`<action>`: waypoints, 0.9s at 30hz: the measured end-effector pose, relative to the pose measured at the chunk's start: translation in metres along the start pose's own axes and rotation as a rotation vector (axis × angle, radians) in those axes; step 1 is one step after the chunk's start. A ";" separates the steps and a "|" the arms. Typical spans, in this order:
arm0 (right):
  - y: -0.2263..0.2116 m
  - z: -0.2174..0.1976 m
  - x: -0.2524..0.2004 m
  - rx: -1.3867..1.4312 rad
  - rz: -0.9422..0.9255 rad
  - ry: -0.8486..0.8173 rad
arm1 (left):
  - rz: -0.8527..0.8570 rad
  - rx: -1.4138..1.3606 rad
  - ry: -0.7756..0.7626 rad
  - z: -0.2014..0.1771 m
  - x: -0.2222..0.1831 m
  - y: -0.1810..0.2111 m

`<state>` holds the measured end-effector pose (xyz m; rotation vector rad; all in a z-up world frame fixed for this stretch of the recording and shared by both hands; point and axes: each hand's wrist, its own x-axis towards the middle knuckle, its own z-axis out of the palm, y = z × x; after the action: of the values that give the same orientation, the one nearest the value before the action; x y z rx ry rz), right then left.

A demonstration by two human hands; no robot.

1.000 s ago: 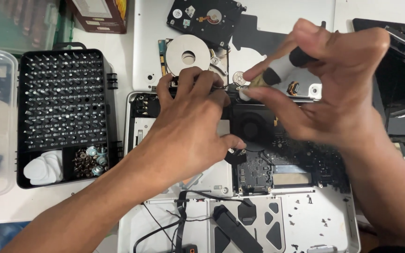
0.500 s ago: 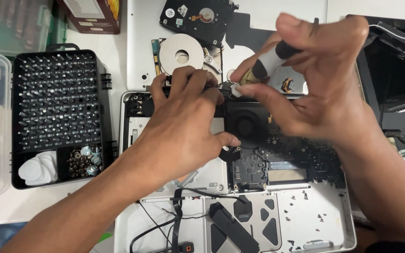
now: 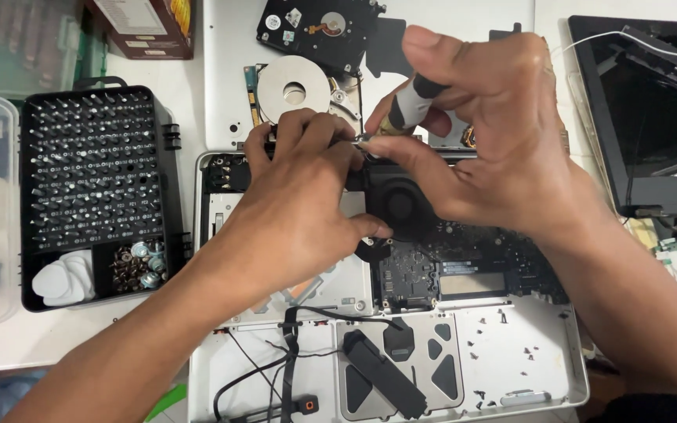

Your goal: Reinstalling a cooling fan into a laptop chassis and securing it with screws using a precision screwdriver.

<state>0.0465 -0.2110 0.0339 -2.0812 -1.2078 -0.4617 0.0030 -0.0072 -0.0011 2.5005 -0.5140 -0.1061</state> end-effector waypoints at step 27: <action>0.010 -0.046 -0.007 0.259 -0.128 0.001 | 0.051 0.143 -0.003 0.004 0.006 0.000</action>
<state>0.0528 -0.2513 0.0581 -1.7918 -1.3305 -0.3442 0.0078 -0.0123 -0.0043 2.6241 -0.6052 -0.0550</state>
